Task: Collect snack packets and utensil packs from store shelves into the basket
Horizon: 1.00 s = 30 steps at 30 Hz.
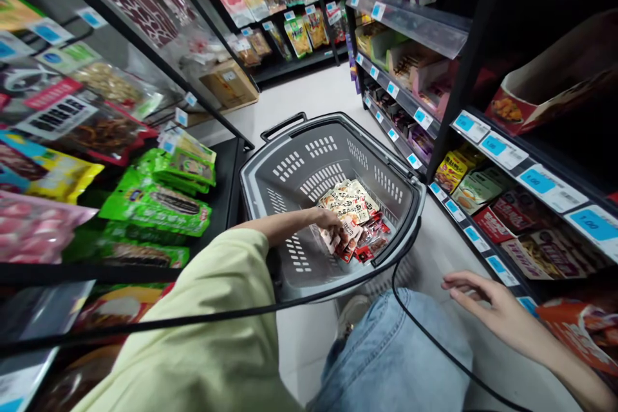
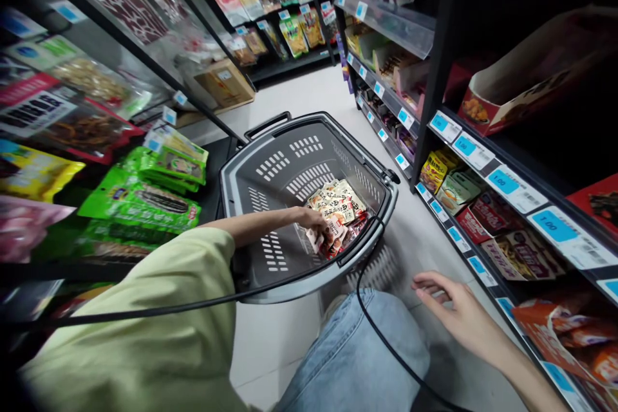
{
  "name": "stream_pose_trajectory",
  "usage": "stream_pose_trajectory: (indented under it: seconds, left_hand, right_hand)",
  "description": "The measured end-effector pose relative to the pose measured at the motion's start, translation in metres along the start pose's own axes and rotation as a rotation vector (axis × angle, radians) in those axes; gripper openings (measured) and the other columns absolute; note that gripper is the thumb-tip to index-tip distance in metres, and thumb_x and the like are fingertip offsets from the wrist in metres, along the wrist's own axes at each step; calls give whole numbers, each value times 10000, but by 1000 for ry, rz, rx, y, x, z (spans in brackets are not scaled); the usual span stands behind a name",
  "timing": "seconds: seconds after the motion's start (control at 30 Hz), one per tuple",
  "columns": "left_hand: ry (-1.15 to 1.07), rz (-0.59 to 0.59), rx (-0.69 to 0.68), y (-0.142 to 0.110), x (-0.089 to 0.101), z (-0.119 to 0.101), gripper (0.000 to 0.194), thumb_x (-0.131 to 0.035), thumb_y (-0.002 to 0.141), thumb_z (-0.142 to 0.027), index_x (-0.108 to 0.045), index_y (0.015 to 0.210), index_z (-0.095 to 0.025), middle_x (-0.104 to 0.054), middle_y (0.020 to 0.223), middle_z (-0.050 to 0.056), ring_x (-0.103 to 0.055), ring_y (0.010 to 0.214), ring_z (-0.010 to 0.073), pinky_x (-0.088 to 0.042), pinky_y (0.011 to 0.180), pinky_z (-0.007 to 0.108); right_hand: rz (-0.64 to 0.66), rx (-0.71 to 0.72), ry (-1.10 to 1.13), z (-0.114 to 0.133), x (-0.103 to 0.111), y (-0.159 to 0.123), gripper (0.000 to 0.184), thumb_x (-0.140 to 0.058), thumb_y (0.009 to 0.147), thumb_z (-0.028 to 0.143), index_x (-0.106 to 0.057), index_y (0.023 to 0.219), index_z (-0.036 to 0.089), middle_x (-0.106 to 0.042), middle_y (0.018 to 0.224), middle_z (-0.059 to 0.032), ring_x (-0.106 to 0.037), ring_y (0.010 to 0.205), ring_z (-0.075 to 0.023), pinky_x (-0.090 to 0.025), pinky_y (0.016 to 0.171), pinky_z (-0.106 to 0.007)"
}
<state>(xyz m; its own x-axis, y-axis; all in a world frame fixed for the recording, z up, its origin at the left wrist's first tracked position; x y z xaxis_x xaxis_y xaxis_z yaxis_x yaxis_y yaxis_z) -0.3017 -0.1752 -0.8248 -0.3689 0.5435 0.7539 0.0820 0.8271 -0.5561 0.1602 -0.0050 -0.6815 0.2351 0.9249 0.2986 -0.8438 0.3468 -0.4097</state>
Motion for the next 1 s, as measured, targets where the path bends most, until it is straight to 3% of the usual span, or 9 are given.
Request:
stream_pose_trajectory:
  seconds: [0.13,0.2,0.47,0.6,0.73,0.9,1.0]
  left_hand:
    - [-91,-17,23,11,21,10,315,-723,747,-143,-717,1061,-138,-752,878,35,-628,736,163,-469,696,232]
    - [-115,-50,31,15,21,10,372,-707,801,-203,-691,1164,-127,-755,944,49,-649,765,167,-482,726,235]
    - [-109,-16,-146,23,-19,-16,222,-827,637,-135,-792,854,-164,-721,1197,112,-635,1140,248,-469,965,255]
    - [-99,-3,-229,23,-23,-24,248,-821,610,-111,-801,844,-191,-745,1115,88,-660,1046,230,-470,947,266]
    - [-103,48,-280,21,-24,-35,167,-806,575,-70,-725,663,-188,-750,905,61,-661,890,208,-480,861,265]
    - [-110,153,-321,12,-29,-66,173,-752,588,-29,-702,646,-184,-739,791,40,-649,738,174,-475,691,229]
    - [-114,156,-260,5,-15,-86,158,-746,603,-41,-696,639,-186,-695,638,18,-605,607,163,-432,585,228]
  right_hand:
    - [-4,25,2,-6,2,0,522,-602,899,670,-719,1145,224,-734,1225,-120,-699,1086,-292,-549,983,-434]
    - [-3,28,5,-7,3,1,521,-602,901,670,-717,1143,223,-733,1225,-120,-700,1083,-290,-551,982,-430]
    - [5,4,4,-11,3,1,514,-604,897,670,-715,1146,235,-750,1190,-102,-700,1090,-293,-576,917,-405]
    - [13,-4,6,-9,3,2,518,-597,893,673,-717,1137,232,-755,1181,-101,-703,1086,-294,-575,908,-405]
    - [15,-8,4,-6,2,3,520,-603,889,665,-718,1142,225,-756,1177,-106,-707,1074,-290,-573,894,-397]
    - [12,36,-2,0,3,-1,455,-590,927,604,-720,1135,222,-760,1163,-94,-708,1063,-272,-564,893,-387]
    - [-1,103,-16,9,5,-6,380,-585,951,531,-723,1139,231,-760,1162,-79,-710,1026,-252,-561,879,-375]
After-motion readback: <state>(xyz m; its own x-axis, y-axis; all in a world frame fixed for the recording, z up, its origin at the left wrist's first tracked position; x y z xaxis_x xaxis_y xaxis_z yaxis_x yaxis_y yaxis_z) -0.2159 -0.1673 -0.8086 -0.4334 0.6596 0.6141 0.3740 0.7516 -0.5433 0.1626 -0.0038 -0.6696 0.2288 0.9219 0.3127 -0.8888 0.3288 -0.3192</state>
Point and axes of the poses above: each hand's wrist, its own y-axis towards the middle knuckle, its own x-axis out of the back of the hand, z = x × y, the point moved 3 cm from there along y, towards the middle knuckle
